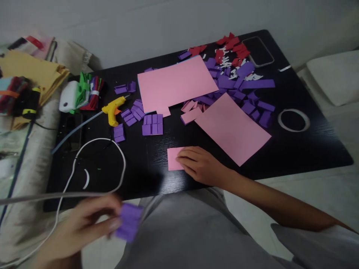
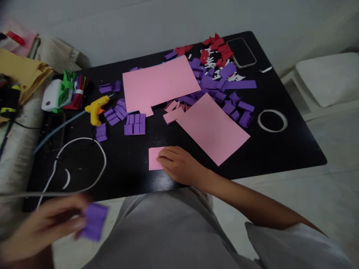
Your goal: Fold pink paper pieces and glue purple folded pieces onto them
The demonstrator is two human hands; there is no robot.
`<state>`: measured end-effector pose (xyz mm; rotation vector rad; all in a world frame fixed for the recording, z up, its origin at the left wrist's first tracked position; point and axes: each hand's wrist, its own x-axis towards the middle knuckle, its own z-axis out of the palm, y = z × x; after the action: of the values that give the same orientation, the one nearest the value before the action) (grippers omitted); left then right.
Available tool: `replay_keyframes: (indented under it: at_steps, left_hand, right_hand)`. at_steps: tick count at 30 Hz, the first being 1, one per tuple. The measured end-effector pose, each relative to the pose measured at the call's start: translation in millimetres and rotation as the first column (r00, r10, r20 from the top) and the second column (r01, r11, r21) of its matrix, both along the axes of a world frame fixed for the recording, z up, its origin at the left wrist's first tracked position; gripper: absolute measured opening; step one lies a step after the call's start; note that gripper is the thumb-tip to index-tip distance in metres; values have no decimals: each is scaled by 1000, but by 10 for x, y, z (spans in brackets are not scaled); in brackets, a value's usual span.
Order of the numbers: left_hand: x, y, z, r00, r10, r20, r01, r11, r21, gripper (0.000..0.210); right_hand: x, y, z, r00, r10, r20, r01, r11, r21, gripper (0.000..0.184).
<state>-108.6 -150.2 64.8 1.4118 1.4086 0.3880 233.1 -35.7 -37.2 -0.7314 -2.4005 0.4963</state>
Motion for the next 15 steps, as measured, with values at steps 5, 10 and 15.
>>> replay_keyframes:
  at_steps: [5,10,15]
  left_hand:
    - [1012,377,-448,941,220,258,-190,972,-137,25]
    - [1191,636,-596,914,350,205,-335,937,-102,31]
    - [1052,852,-664,931,337,139,-308,931,-196,41]
  right_hand:
    - [-6,-3,-23,1000,-14,14,14,1000,14,20]
    - [-13,6,-41,1000,-11,-4,11,1000,16,21]
    - [-9,2,-55,1000,-3,1,3,1000,-8,21]
